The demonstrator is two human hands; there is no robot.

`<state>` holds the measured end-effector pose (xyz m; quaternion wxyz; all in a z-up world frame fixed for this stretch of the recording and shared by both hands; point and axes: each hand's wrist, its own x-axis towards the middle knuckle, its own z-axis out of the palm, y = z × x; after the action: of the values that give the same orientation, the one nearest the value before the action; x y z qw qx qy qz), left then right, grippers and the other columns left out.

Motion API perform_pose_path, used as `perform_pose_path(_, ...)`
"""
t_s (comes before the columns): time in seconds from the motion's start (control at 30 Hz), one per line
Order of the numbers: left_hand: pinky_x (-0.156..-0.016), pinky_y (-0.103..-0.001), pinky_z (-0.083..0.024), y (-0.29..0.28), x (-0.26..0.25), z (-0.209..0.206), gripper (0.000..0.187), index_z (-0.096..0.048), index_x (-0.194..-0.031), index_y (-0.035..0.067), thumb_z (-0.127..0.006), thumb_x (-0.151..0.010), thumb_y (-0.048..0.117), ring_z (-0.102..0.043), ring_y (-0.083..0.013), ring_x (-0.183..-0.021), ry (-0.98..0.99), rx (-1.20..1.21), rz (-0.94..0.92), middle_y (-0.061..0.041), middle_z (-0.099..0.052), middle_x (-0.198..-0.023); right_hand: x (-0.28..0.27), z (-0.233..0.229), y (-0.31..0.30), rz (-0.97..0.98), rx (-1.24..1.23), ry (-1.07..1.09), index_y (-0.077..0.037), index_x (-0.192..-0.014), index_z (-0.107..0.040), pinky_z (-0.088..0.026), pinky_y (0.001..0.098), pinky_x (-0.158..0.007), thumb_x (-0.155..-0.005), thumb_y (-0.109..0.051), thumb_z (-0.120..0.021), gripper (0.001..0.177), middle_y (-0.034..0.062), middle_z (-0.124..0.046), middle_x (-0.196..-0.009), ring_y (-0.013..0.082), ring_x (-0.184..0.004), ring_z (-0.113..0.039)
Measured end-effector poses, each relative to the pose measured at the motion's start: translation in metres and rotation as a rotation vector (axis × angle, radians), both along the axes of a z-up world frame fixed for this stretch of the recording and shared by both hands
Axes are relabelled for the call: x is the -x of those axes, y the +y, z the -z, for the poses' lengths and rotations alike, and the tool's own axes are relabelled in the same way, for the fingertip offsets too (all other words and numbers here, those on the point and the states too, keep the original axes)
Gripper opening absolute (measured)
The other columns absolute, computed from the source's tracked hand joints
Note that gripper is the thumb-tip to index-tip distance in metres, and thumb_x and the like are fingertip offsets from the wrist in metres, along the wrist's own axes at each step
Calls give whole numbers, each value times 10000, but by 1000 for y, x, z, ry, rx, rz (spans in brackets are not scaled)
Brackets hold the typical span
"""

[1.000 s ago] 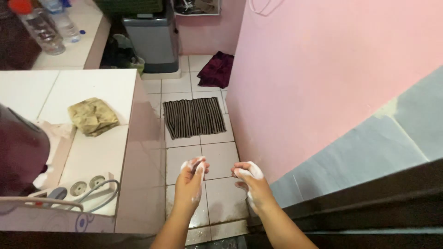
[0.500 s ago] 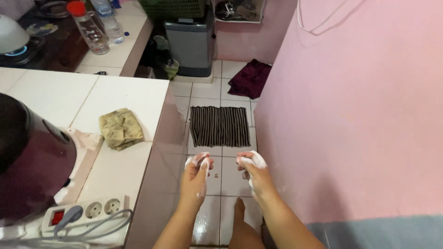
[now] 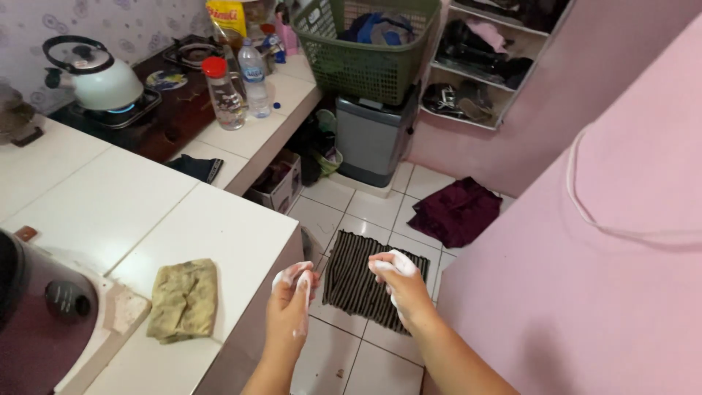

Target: Washing kitchen utensils like spoons and forks using a sponge and soap in a bathroom setting.

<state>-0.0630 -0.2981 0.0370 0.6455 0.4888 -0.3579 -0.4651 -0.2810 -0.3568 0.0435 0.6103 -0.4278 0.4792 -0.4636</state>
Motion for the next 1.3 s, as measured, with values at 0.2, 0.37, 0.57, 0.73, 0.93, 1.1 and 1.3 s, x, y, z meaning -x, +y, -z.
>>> perform_pose_path(0.2, -822, -262, -482, -68, -15, -23, 278, -645, -1248, 2, -565, -1004, 110, -627, -126, -938, 31, 37, -132, -72, -689, -1048, -60, -17, -95, -171, 38, -80, -95, -1018, -710, -362, 208, -617, -877, -224, -702, 191, -66, -611, -836, 44, -765, -537)
perform_pose_path(0.37, -829, -266, -495, -133, -47, -18, 271, -636, -1247, 7, -570, -1008, 116, -631, -125, -935, 73, 55, -198, -65, -689, -1055, -116, -18, -165, -276, 64, -100, -83, -1025, -717, -374, 221, -627, -866, -225, -711, 213, -47, -613, -825, 60, -761, -550)
perform_pose_path(0.57, -794, -264, -491, -217, -111, -18, 274, -643, -1255, 26, -575, -1011, 131, -632, -118, -919, 6, 69, -279, -59, -703, -1048, -178, -24, -246, -347, 30, -114, -86, -1023, -716, -362, 224, -640, -856, -224, -728, 217, -51, -603, -840, 58, -776, -540)
perform_pose_path(0.73, -810, -246, -487, -265, -157, -22, 282, -641, -1267, 29, -585, -1014, 140, -613, -95, -928, -3, 64, -368, -51, -705, -1056, -230, -21, -306, -421, 29, -46, -105, -1031, -718, -351, 213, -658, -857, -243, -724, 222, -52, -590, -831, 53, -790, -530)
perform_pose_path(0.93, -788, -258, -477, -311, -191, -6, 269, -644, -1246, 12, -598, -1010, 131, -609, -113, -916, 70, 25, -473, -57, -697, -1051, -288, 3, -376, -485, 31, -66, -80, -1013, -715, -380, 226, -677, -837, -214, -736, 222, -46, -627, -849, 75, -789, -543)
perform_pose_path(1.1, -895, -278, -517, -362, -215, 11, 262, -636, -1241, -2, -597, -1014, 121, -641, -139, -991, 58, 109, -572, -78, -691, -1113, -339, 39, -447, -575, 189, -126, -18, -990, -709, -446, 230, -730, -881, -143, -727, 167, -22, -638, -860, 74, -793, -553)
perform_pose_path(1.3, -961, -298, -515, -426, -240, 43, 271, -618, -1241, -22, -592, -993, 85, -654, -156, -1059, 196, 132, -732, -78, -686, -1202, -414, 70, -536, -647, 385, 71, -14, -955, -731, -500, 244, -783, -866, -174, -739, 183, 10, -709, -881, 95, -843, -615)
